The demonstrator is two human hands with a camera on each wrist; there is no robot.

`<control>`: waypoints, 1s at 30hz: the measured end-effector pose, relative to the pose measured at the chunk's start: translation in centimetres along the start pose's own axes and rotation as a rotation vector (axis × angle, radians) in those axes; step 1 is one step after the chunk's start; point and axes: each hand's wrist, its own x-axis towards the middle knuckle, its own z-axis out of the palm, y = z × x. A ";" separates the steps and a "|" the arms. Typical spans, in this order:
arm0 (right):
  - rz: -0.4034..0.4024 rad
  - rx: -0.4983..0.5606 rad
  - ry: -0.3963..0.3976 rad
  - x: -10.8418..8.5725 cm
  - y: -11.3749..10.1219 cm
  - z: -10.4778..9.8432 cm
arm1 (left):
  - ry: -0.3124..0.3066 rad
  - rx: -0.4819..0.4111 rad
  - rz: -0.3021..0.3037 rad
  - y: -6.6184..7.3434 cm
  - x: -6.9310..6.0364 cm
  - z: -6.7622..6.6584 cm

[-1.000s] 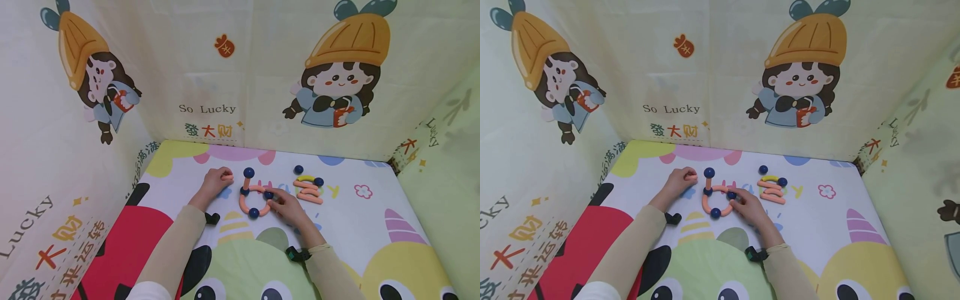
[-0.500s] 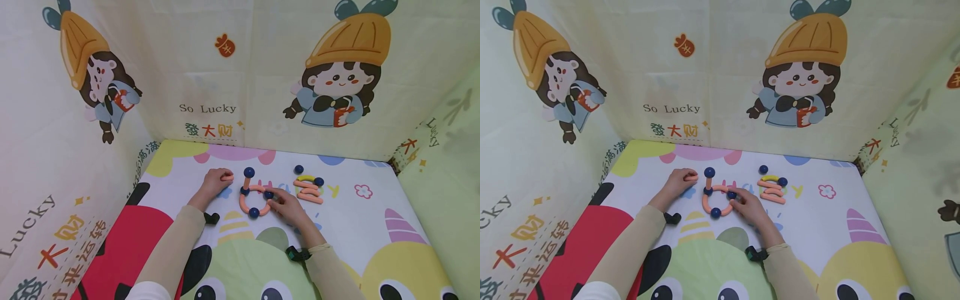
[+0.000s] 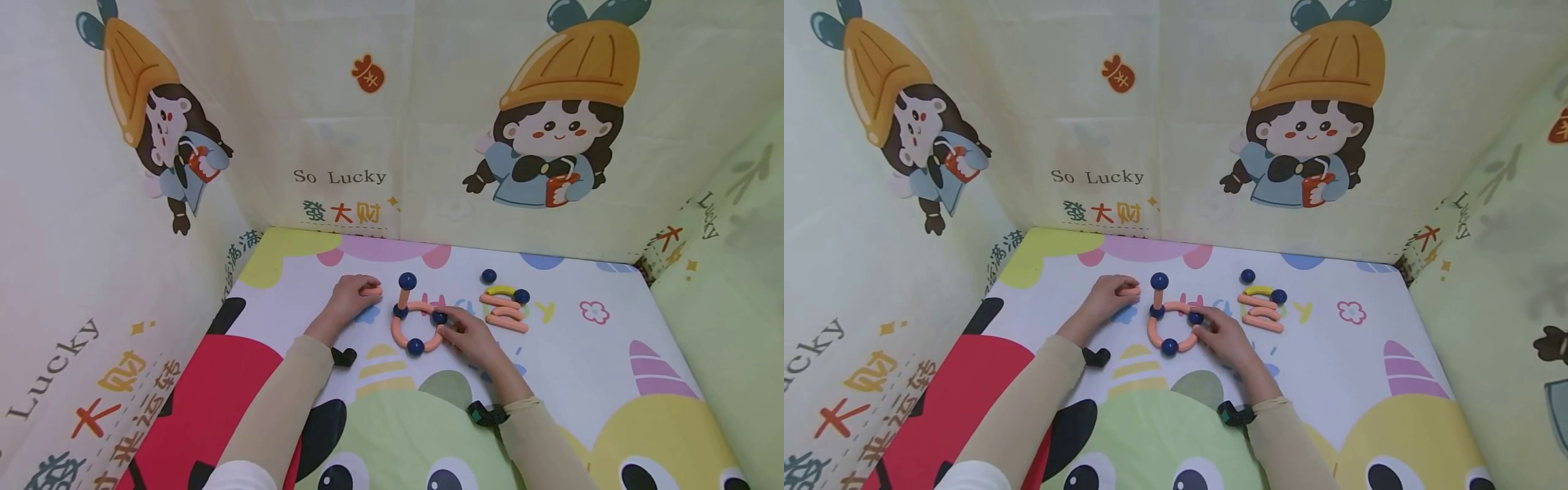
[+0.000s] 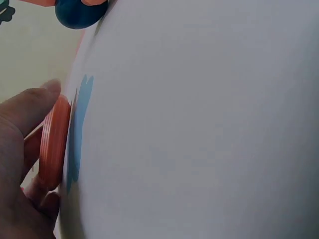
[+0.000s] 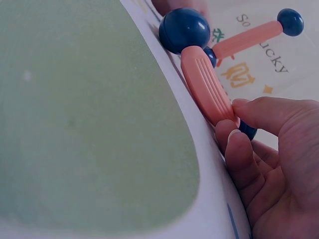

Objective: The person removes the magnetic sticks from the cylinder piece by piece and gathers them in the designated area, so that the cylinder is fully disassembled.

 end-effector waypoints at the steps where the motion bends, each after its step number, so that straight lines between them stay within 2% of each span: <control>1: -0.002 -0.002 0.001 0.0 0.0 0.0 | 0.012 0.008 0.012 0.1 -0.1 -0.1; 5: -0.018 -0.011 0.005 0.1 0.0 0.1 | 0.057 0.007 0.066 0.9 -0.3 -0.6; 9: -0.022 -0.002 0.006 0.1 0.0 0.1 | 0.042 -0.141 0.065 2.9 -0.8 -1.8; 13: -0.016 0.005 0.007 0.1 0.0 0.1 | -0.055 -0.328 0.050 5.3 -1.6 -2.9; 16: -0.014 0.004 0.008 0.1 0.1 0.0 | -0.162 -0.400 0.086 6.9 -2.1 -3.4; 20: -0.002 0.022 0.006 0.1 0.1 0.0 | -0.276 -0.403 0.130 8.1 -2.5 -3.4; 23: 0.004 0.037 0.003 0.1 0.2 0.0 | -0.324 -0.403 0.122 8.3 -2.5 -3.1; 26: 0.004 0.041 -0.001 0.1 0.1 0.0 | -0.318 -0.401 0.110 8.3 -2.5 -2.8; 30: 0.000 0.029 0.000 0.1 0.0 0.0 | -0.260 -0.415 0.069 8.3 -2.6 -2.7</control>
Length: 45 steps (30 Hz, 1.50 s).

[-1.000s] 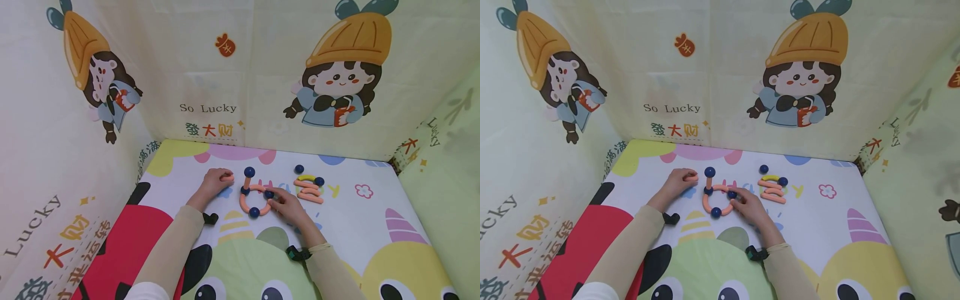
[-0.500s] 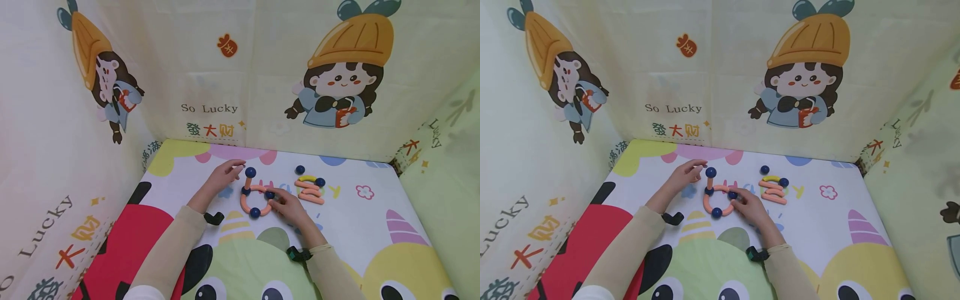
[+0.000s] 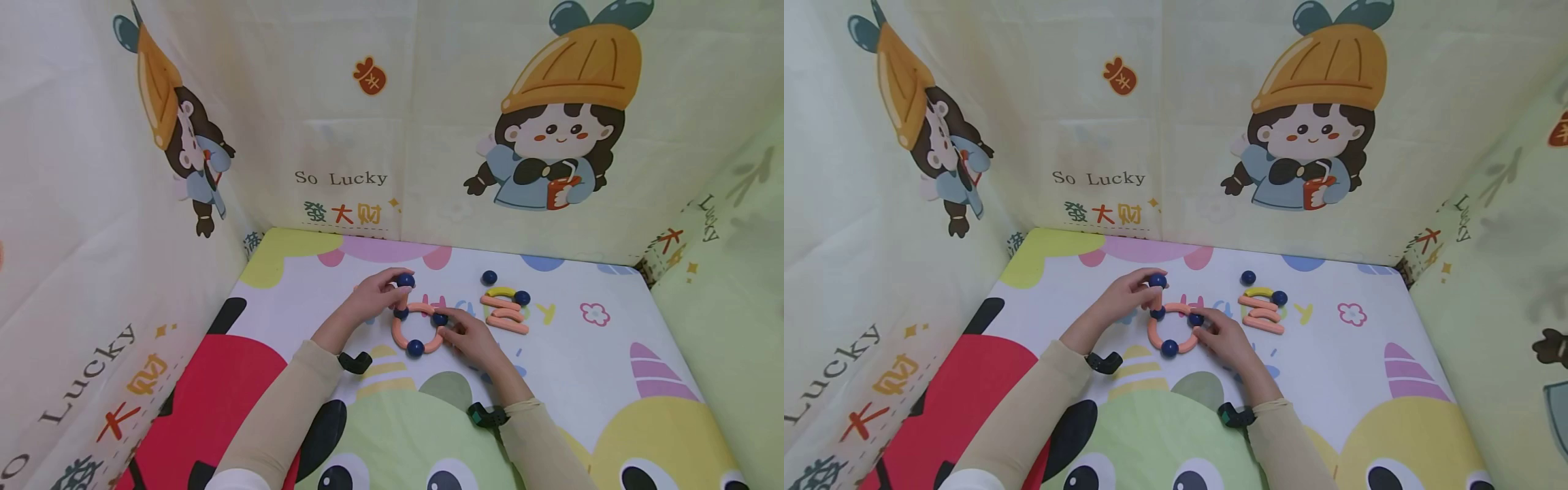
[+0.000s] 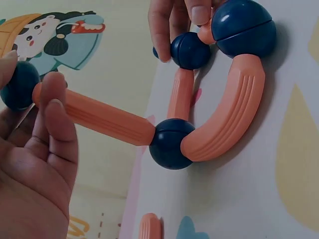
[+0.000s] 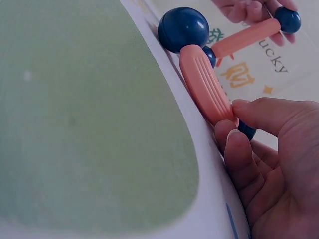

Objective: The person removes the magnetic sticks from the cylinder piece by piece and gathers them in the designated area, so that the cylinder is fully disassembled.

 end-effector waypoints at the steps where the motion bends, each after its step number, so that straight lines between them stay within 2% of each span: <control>1: -0.003 -0.010 0.001 0.0 0.0 0.0 | 0.012 -0.016 -0.008 0.0 0.0 0.0; 7: -0.027 -0.036 0.004 -0.1 -0.1 -0.1 | 0.033 -0.100 -0.011 0.1 -0.1 0.0; 15: -0.035 -0.046 0.007 -0.1 -0.2 0.0 | 0.043 -0.105 0.011 0.0 0.0 0.2; 21: -0.038 -0.041 0.009 -0.2 -0.2 0.0 | 0.049 -0.110 0.069 -0.4 0.0 0.4; 25: -0.030 -0.031 0.009 -0.1 0.0 0.2 | 0.053 -0.126 0.083 -0.7 0.0 0.5; 32: -0.021 -0.036 0.010 0.0 0.2 0.3 | 0.112 -0.168 0.096 -1.0 -0.1 -0.1; 36: -0.005 -0.014 0.008 0.0 0.1 0.3 | 0.165 -0.175 0.070 -1.1 0.0 -1.0; 40: -0.005 -0.017 0.005 0.1 0.2 0.2 | 0.206 -0.190 -0.010 -1.8 0.3 -1.9; 42: -0.008 -0.022 0.003 0.1 0.2 0.2 | 0.227 -0.168 -0.055 -2.4 0.4 -2.4; 45: -0.018 -0.033 0.005 0.1 0.3 0.2 | 0.266 -0.078 -0.110 -3.4 0.6 -3.1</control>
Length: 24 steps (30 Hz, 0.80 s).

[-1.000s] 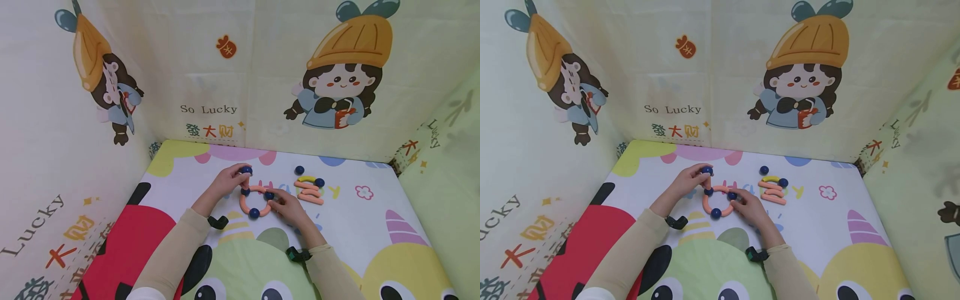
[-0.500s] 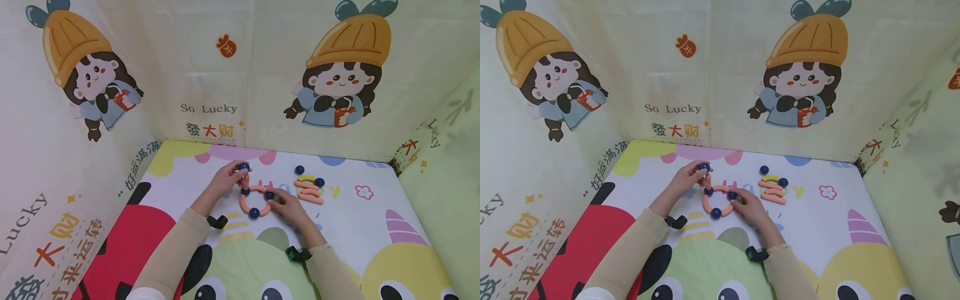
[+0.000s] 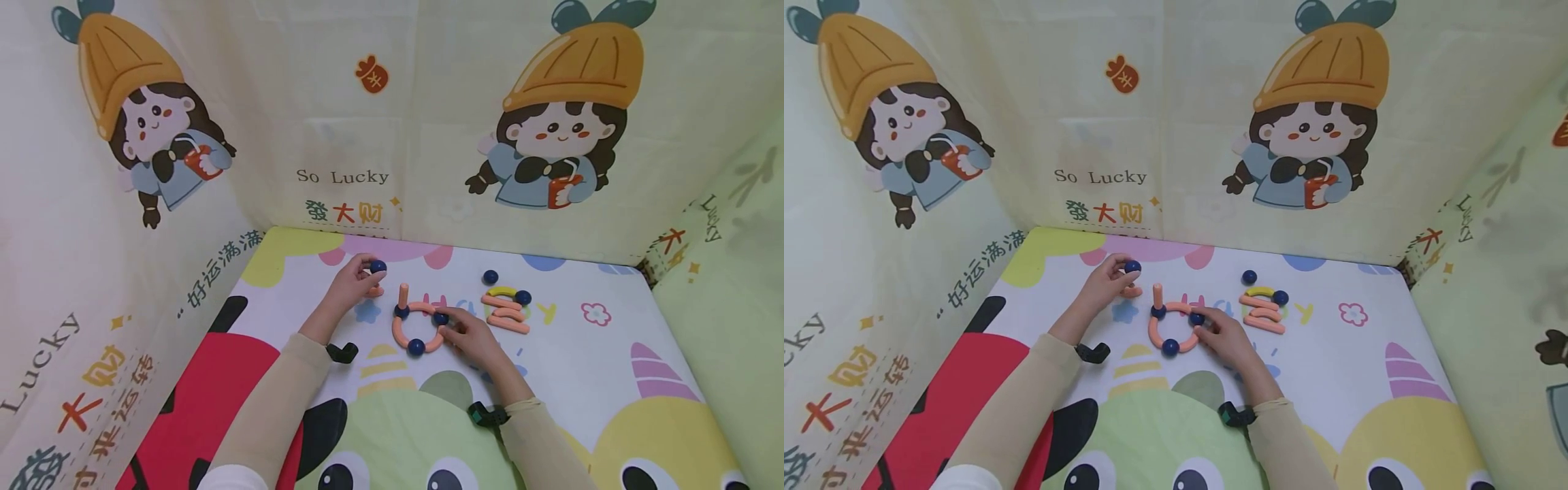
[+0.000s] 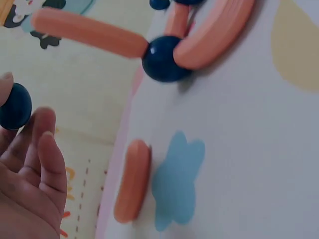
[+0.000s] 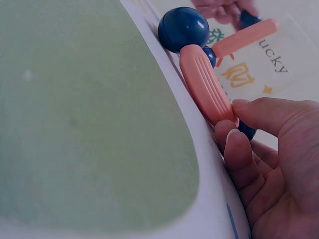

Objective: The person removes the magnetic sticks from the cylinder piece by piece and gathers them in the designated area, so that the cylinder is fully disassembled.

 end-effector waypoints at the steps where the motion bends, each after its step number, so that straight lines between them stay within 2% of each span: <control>1: -0.003 -0.001 0.002 0.0 0.0 0.0 | 0.015 0.035 -0.006 -0.3 0.1 -0.2; 5: -0.002 0.002 0.002 0.0 0.0 -0.1 | 0.049 0.143 -0.017 -1.4 0.5 -0.6; 18: 0.002 0.006 -0.001 -0.1 0.0 -0.1 | 0.044 0.226 -0.041 -4.5 1.9 -0.6; 24: -0.019 -0.010 0.000 0.0 0.3 0.0 | 0.065 0.250 -0.002 -5.4 2.4 -0.3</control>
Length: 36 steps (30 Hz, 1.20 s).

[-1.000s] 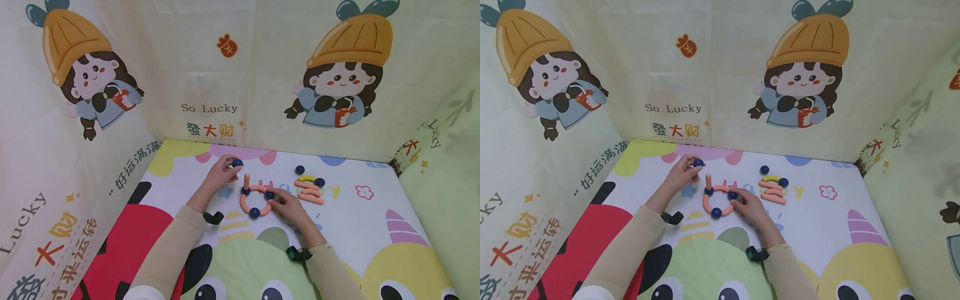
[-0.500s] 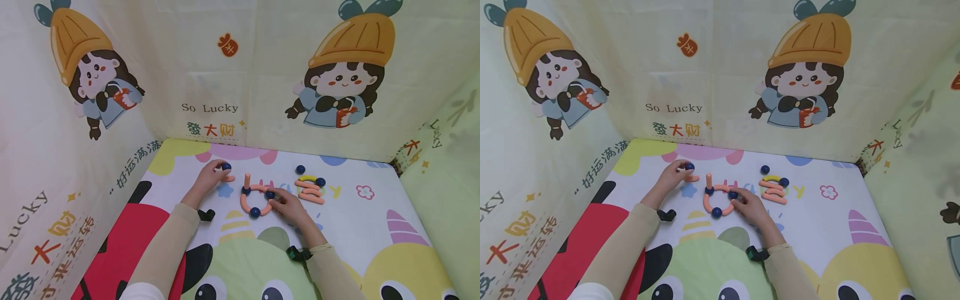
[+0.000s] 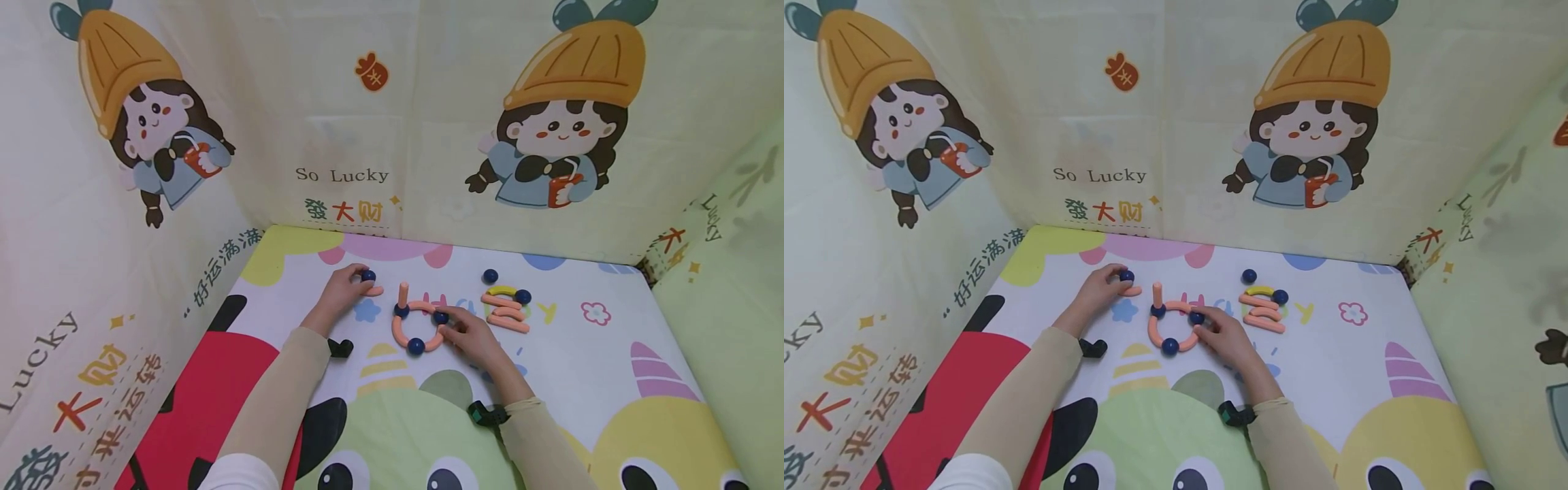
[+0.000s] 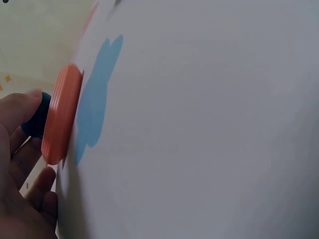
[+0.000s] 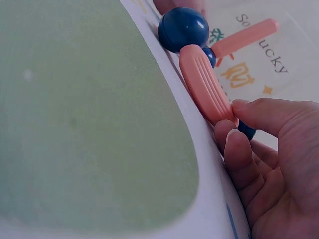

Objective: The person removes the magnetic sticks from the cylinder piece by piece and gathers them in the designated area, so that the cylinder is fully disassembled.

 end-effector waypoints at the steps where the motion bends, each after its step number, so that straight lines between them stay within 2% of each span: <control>1: 0.004 0.000 -0.001 0.0 0.0 0.0 | 0.000 0.006 0.007 0.0 0.0 0.0; 5: 0.027 0.007 -0.004 0.0 0.0 0.0 | 0.003 0.026 0.021 0.1 -0.1 0.1; 12: 0.046 0.029 -0.012 0.1 -0.2 0.0 | -0.016 0.028 -0.010 0.4 -0.3 0.0; 27: 0.050 0.021 -0.009 0.0 -0.2 0.0 | -0.047 0.034 -0.027 -0.1 -0.2 0.0; 31: 0.051 0.016 -0.009 0.0 -0.1 0.0 | -0.024 0.027 -0.019 0.2 -0.6 -0.3; 36: 0.041 0.020 -0.011 0.0 -0.1 0.0 | 0.038 0.003 -0.017 1.4 -1.2 -0.8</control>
